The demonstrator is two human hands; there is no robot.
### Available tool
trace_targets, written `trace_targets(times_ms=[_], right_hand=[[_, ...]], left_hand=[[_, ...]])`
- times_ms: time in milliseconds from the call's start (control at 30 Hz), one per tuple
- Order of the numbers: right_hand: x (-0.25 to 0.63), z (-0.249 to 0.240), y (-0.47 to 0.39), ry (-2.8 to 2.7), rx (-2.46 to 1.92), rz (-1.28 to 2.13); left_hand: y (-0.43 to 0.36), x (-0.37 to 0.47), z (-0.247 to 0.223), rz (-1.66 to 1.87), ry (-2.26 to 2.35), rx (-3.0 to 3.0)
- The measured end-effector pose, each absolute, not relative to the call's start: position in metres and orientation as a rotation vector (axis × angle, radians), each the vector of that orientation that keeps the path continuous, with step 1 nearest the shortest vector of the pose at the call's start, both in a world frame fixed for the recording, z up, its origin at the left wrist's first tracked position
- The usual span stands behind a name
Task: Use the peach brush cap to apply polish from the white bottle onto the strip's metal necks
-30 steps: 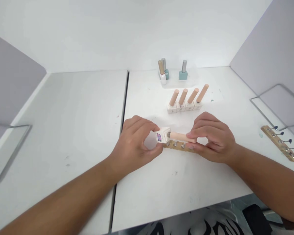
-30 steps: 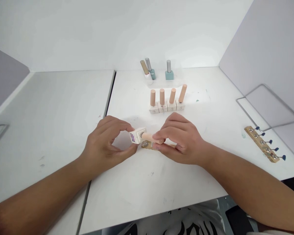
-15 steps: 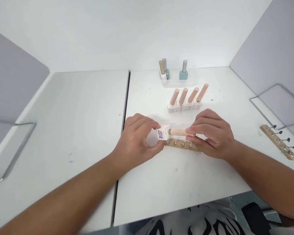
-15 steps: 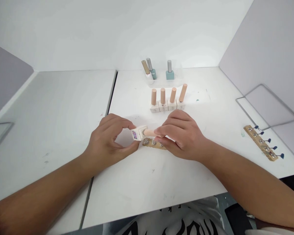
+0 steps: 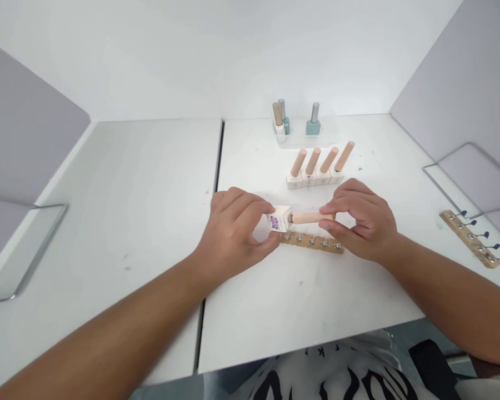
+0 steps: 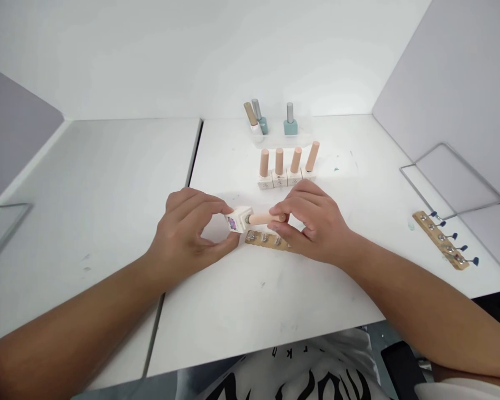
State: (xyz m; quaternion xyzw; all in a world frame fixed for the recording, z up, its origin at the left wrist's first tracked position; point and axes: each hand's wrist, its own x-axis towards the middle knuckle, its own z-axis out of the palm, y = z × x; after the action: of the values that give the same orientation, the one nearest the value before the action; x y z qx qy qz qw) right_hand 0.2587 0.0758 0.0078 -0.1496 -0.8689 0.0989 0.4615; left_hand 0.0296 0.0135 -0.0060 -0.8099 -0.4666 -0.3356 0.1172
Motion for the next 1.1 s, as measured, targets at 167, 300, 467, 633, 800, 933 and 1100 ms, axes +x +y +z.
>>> trace_targets(times_ms=[167, 300, 467, 633, 800, 933, 1100], right_hand=[[0.2585, 0.0096, 0.072, -2.148, -0.425, 0.243], [0.2574, 0.0102, 0.0705, -2.127, -0.449, 0.217], [0.2586, 0.008, 0.0725, -2.14, -0.427, 0.136], [0.2585, 0.0061, 0.0746, -2.13, -0.442, 0.121], [0.2587, 0.0071, 0.0738, -2.134, -0.457, 0.127], [0.2597, 0.0077, 0.0733, -2.133, -0.471, 0.132], [0.2595, 0.0081, 0.073, -2.138, -0.461, 0.138]], left_hand=[[0.014, 0.0286, -0.0077, -0.966, -1.355, -2.345], [0.015, 0.0278, -0.0071, -0.946, -1.366, -2.333], [0.0162, 0.0287, -0.007, -0.964, -1.298, -2.333], [0.0165, 0.029, -0.0092, -0.969, -1.304, -2.325], [0.0163, 0.0293, -0.0094, -0.975, -1.31, -2.323], [0.0155, 0.0296, -0.0091, -0.97, -1.333, -2.319], [0.0147, 0.0297, -0.0082, -0.967, -1.337, -2.331]])
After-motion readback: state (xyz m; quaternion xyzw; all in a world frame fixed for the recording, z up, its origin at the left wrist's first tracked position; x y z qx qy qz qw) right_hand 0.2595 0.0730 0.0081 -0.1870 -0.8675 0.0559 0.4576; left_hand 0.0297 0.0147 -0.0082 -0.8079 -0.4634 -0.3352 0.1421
